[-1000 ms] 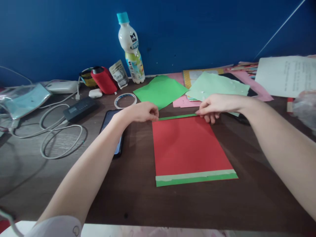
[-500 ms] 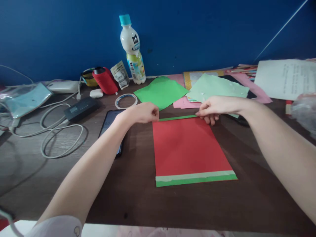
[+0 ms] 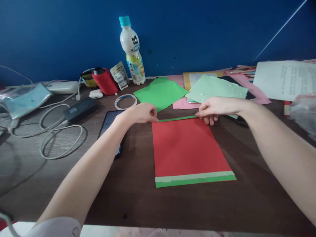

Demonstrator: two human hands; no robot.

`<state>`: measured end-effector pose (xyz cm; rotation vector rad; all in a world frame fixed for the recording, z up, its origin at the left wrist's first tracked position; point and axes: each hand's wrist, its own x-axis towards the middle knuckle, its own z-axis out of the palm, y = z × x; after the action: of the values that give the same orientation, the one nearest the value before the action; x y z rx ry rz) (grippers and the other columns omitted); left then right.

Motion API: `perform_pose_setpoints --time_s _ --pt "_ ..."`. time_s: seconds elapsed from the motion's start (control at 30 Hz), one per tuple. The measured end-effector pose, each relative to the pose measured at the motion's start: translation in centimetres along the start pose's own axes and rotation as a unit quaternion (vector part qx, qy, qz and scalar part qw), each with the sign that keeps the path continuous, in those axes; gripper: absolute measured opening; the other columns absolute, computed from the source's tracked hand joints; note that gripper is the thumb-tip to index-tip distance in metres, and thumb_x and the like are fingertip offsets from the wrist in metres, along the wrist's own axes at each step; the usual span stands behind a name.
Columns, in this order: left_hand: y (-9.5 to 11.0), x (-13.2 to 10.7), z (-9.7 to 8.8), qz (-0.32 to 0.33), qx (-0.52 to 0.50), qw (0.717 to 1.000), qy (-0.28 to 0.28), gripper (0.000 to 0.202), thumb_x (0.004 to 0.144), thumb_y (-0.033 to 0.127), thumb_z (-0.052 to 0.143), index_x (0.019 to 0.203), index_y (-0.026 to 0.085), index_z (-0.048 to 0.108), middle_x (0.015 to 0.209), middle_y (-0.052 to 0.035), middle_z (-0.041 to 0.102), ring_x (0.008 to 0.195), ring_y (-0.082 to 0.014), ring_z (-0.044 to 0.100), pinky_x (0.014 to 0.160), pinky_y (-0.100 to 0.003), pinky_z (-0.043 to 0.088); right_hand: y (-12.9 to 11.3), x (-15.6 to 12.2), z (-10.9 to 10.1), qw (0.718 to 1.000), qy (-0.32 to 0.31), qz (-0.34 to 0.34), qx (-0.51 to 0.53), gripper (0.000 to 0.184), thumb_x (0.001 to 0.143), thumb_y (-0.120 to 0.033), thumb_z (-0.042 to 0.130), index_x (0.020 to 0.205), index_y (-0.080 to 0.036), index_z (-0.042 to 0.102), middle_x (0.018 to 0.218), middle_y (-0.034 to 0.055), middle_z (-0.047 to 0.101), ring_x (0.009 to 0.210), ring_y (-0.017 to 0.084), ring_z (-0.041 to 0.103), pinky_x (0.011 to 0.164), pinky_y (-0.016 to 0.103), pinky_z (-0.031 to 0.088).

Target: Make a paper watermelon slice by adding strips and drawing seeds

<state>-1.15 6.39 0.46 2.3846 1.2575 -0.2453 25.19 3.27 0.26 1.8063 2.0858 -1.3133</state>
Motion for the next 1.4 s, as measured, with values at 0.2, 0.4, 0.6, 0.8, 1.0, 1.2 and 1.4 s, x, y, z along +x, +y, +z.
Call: perform_pose_setpoints --time_s 0.2,0.4,0.6,0.8,1.0,1.2,1.4 --pt "0.0 -0.06 -0.03 0.007 -0.01 1.0 -0.006 0.017 0.067 0.034 0.054 0.069 0.017 0.053 0.062 0.0009 0.054 0.054 -0.0103 0.045 0.048 -0.022 0.028 -0.14 -0.13 0.11 1.0 0.01 0.002 -0.002 0.031 0.074 -0.043 0.052 0.06 -0.015 0.053 0.058 0.0034 0.064 0.049 0.012 0.058 0.047 0.023 0.04" --pt "0.02 -0.07 -0.06 0.009 -0.013 1.0 -0.006 0.017 0.067 0.034 0.053 0.068 0.017 0.053 0.061 0.0012 0.053 0.054 -0.0105 0.045 0.048 -0.022 0.029 -0.26 -0.11 0.11 1.0 0.009 0.008 -0.001 0.026 0.073 -0.037 0.053 0.058 -0.015 0.053 0.058 0.0032 0.063 0.05 0.011 0.058 0.048 0.022 0.04" --pt "-0.09 0.03 0.01 0.014 -0.018 1.0 -0.006 0.016 0.067 0.034 0.053 0.067 0.017 0.054 0.06 0.0012 0.053 0.054 -0.0108 0.045 0.049 -0.023 0.029 -0.31 -0.02 0.15 1.0 0.011 0.009 0.003 0.025 0.073 -0.035 0.052 0.058 -0.015 0.053 0.058 0.0034 0.063 0.049 0.011 0.058 0.047 0.022 0.04" --pt "-0.04 0.09 -0.08 0.011 -0.017 1.0 -0.007 0.016 0.066 0.033 0.053 0.066 0.017 0.053 0.061 0.0014 0.053 0.055 -0.0107 0.045 0.049 -0.022 0.029 -0.59 -0.19 0.24 1.0 0.019 0.015 0.003 0.024 0.074 -0.032 0.052 0.057 -0.015 0.052 0.057 0.0029 0.062 0.048 0.01 0.057 0.047 0.021 0.039" --pt "-0.09 0.08 -0.03 0.017 -0.017 1.0 -0.006 0.016 0.066 0.033 0.053 0.066 0.017 0.053 0.06 0.0012 0.053 0.055 -0.0108 0.045 0.049 -0.022 0.029 -0.73 -0.31 0.25 1.0 0.021 0.016 0.004 0.025 0.073 -0.033 0.053 0.056 -0.015 0.051 0.056 0.0025 0.062 0.048 0.01 0.057 0.047 0.022 0.039" --pt "-0.07 0.08 -0.08 0.013 -0.016 1.0 -0.007 0.015 0.066 0.033 0.053 0.066 0.018 0.053 0.061 0.0014 0.053 0.055 -0.0113 0.045 0.05 -0.023 0.029 -0.57 -0.15 0.17 1.0 0.017 0.006 0.0 0.028 0.073 -0.037 0.054 0.056 -0.015 0.052 0.056 0.0036 0.062 0.049 0.011 0.057 0.046 0.022 0.039" --pt "-0.02 0.08 -0.16 0.016 -0.015 1.0 -0.01 0.015 0.066 0.032 0.053 0.065 0.018 0.052 0.061 0.0014 0.053 0.055 -0.0112 0.045 0.049 -0.023 0.029 -0.58 -0.24 0.19 1.0 0.02 0.014 -0.002 0.025 0.074 -0.033 0.052 0.056 -0.015 0.052 0.057 0.0034 0.062 0.049 0.011 0.057 0.047 0.021 0.039"
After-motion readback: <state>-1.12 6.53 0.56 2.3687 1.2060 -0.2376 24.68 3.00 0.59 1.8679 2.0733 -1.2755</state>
